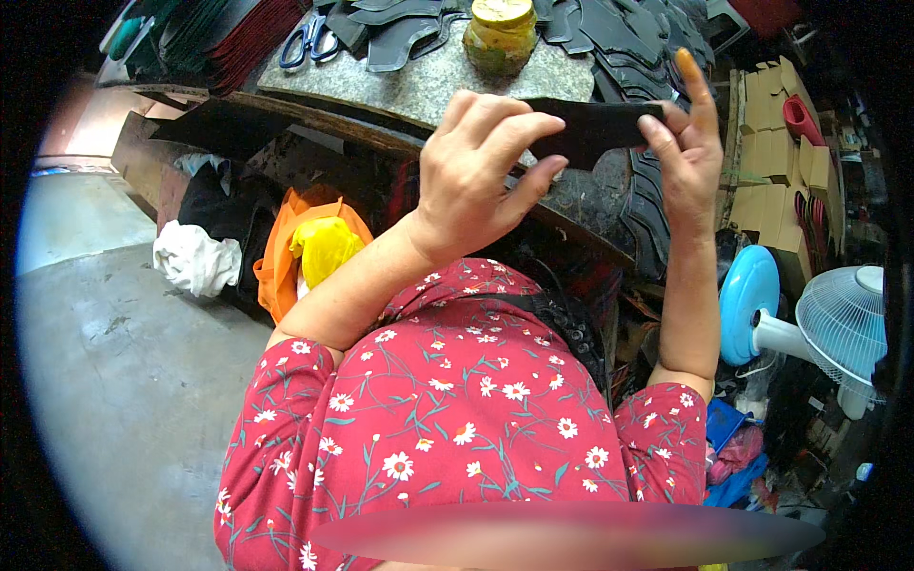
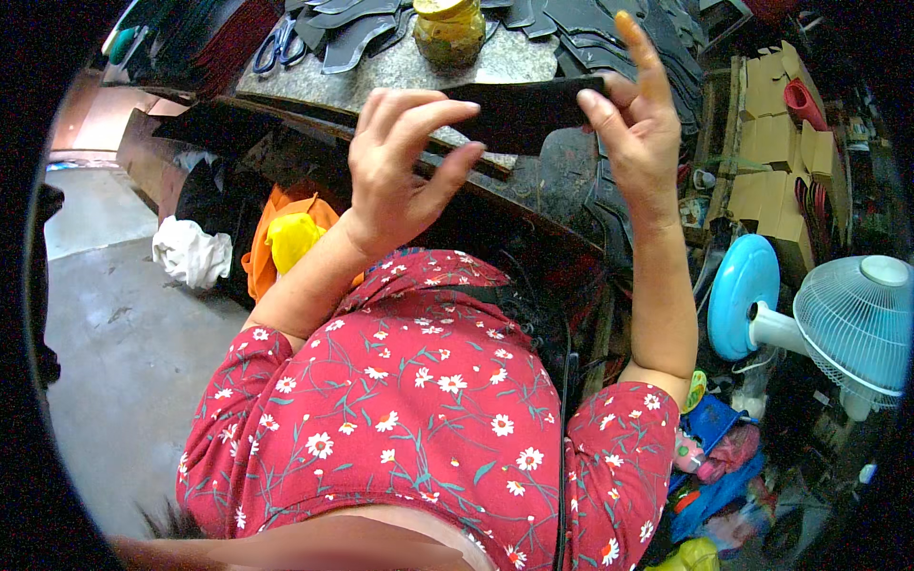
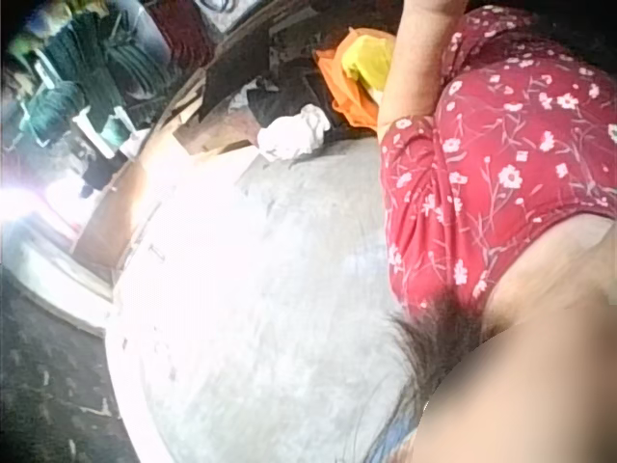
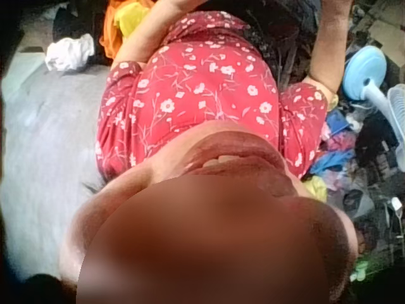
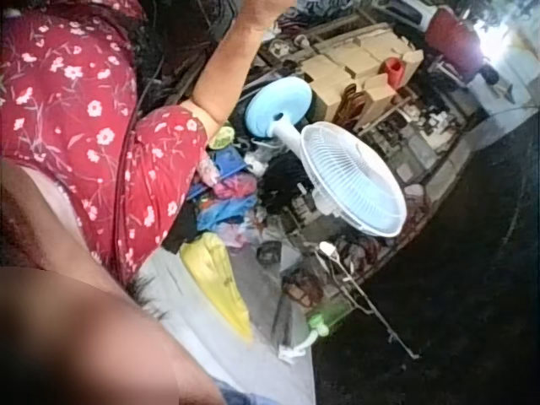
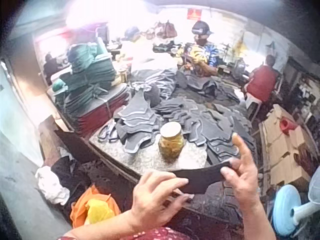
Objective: The person repeatedly picks up black shoe sole pieces from a table, applies glue from a small jar to the edges, and places them back. The process is repeated for multiple pieces throughout the clip.
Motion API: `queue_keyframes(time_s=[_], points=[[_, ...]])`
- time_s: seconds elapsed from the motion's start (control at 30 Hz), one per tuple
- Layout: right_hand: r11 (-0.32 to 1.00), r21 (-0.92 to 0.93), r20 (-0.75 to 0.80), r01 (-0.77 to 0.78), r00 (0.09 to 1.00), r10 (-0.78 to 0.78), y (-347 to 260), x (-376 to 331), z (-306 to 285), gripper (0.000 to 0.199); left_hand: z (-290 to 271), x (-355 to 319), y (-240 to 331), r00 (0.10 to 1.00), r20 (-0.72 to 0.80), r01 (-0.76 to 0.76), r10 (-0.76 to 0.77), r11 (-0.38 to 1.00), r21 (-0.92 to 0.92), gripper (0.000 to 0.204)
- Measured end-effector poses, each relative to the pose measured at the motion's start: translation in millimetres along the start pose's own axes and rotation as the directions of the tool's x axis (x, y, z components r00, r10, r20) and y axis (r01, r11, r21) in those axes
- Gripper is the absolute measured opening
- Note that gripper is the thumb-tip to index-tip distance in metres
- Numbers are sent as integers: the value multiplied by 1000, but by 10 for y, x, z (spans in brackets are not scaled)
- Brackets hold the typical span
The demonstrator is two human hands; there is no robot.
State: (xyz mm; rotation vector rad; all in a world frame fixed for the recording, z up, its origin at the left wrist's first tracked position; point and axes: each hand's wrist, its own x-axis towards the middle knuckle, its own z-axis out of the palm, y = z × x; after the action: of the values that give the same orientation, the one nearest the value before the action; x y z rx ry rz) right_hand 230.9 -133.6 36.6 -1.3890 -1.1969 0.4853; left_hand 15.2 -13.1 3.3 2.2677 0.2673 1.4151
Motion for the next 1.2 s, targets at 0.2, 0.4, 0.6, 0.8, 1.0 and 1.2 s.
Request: queue_keyframes(time_s=[0.2, 0.4, 0.6, 0.8, 1.0, 1.2], points=[[985, 173, 26, 16, 999, -21, -116, 127, -47, 67, -95, -46, -133, 815, 123, 571, -566, 748, -339, 40], [948, 315, -30, -53, 997, 66, -14, 175, 83, 64, -85, -68, -268, 753, 510, 446, -416, -247, -860, 73], [968, 237, -36, -86, 995, 97, 20, 97, 394, 64, 30, -71, -194, 653, 663, 698, -365, -49, -714, 72], [997, 1, 4, -73, 997, 73, 19, -8, 315, 54, -87, 40, -303, 454, 597, 778, -662, -32, -627, 31], [998, -70, 56, -3, 998, 7, 9, -105, 211, 35, -138, 71, -260, 457, 568, 763, -684, -26, -646, 31], [999, -9, 97, -44, 994, 45, 79, -142, 194, 37, -183, 92, -210, 457, 591, 761, -664, -52, -647, 32]])
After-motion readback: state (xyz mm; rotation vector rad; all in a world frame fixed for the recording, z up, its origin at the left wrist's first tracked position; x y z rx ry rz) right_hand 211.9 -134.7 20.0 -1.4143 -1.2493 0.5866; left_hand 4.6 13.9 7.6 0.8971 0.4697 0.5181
